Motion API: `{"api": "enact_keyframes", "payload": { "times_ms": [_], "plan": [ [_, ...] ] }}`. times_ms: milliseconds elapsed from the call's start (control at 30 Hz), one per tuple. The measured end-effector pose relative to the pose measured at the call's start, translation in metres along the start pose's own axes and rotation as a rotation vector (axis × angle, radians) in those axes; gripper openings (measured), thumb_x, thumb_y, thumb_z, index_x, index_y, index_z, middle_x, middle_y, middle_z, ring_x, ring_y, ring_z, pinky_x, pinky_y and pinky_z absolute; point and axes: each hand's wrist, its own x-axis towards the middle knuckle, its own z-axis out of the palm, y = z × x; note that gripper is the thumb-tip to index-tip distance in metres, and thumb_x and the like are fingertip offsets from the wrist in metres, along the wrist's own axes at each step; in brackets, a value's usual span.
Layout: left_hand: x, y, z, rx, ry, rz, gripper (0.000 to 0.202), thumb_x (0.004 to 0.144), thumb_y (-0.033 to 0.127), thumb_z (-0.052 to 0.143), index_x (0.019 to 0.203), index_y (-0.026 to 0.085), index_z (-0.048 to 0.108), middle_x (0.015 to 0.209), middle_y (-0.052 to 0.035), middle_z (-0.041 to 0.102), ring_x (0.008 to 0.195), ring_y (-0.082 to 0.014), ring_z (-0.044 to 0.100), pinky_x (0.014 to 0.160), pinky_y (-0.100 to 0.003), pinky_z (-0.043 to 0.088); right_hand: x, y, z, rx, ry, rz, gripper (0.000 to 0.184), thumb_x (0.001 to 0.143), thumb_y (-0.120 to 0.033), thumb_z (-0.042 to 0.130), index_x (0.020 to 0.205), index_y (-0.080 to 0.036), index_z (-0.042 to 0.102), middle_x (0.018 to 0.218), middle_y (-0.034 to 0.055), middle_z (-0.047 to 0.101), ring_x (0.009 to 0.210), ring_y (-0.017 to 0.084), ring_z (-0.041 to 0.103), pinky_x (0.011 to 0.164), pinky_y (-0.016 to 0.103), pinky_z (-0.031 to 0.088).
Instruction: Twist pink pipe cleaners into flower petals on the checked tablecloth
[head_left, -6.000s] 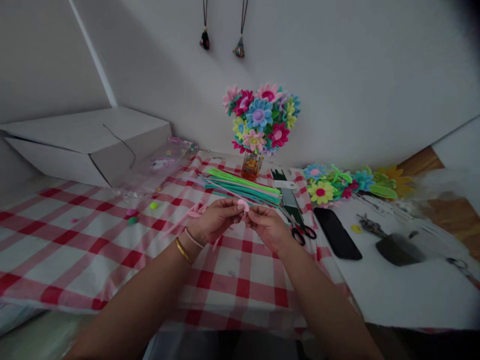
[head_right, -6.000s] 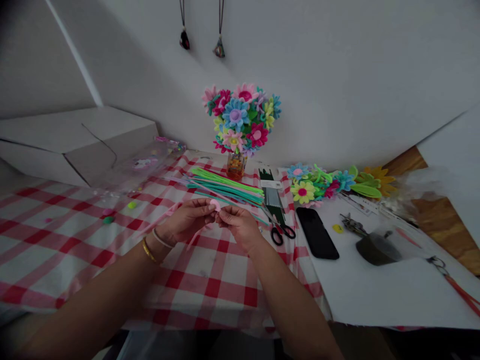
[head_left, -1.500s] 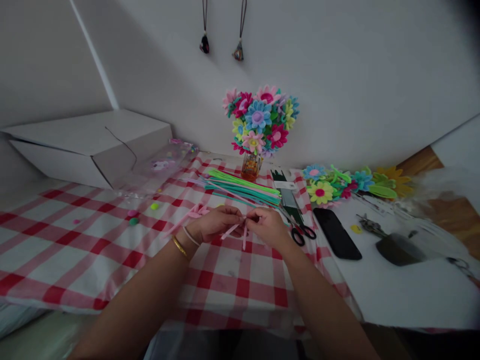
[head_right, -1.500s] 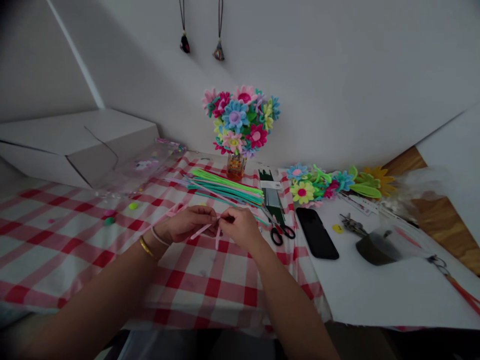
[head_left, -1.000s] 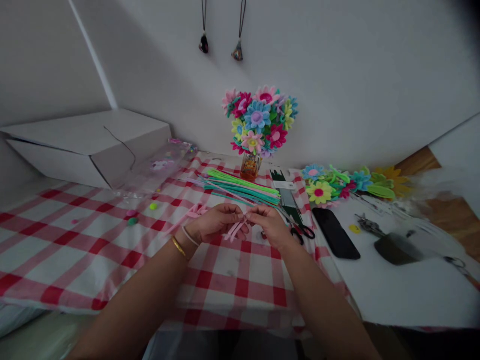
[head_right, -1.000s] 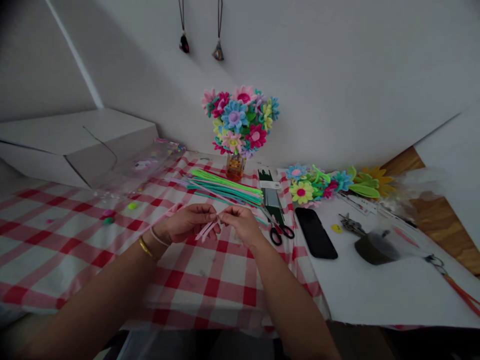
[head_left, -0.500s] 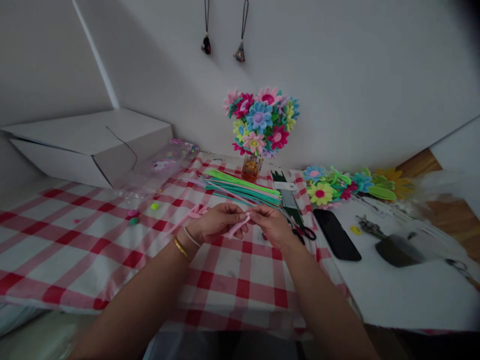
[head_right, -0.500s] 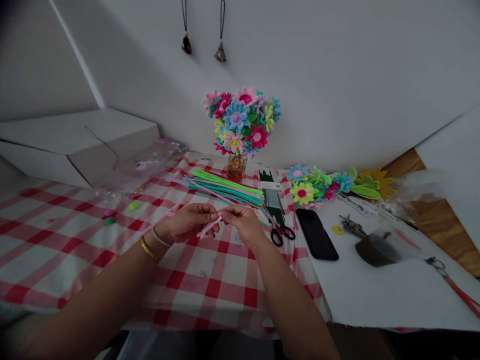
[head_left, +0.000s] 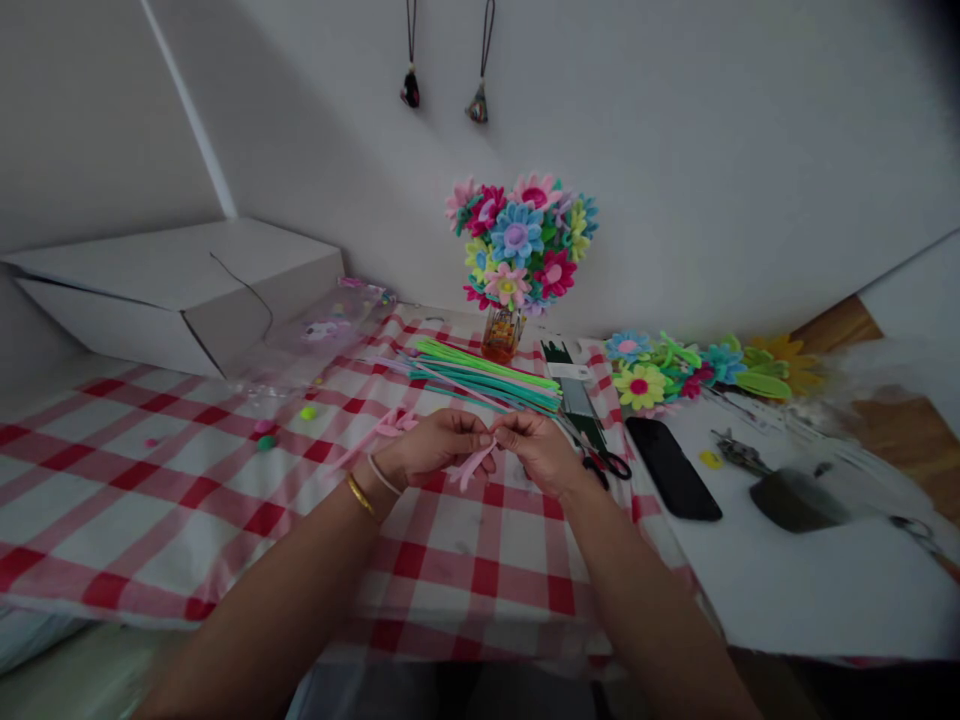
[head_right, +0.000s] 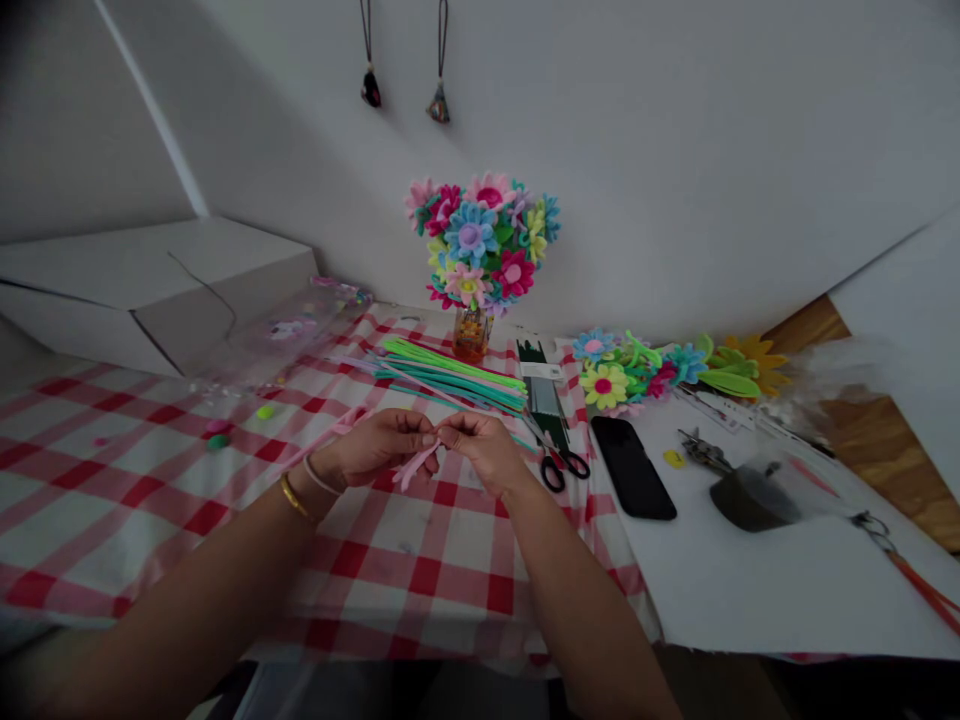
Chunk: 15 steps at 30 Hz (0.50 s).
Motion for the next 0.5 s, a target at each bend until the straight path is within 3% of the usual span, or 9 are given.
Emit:
{"api": "enact_keyframes", "payload": {
  "times_ms": [500],
  "plan": [
    [0.002, -0.001, -0.003, -0.075, -0.011, 0.006, 0.021, 0.07, 0.028, 0.064, 0.079, 0.01, 0.06, 0.065, -0.006, 0.065, 0.054, -0.0124, 0.06, 0.054, -0.024, 0.047, -0.004, -0.012, 0.007, -0.078, 0.087, -0.028, 0.012, 0.066, -0.031, 0.064, 0.071, -0.021, 0.064, 0.069, -0.0024, 0.06, 0.064, 0.01, 0.051, 0.066, 0.026, 0.04]
  ]
}}
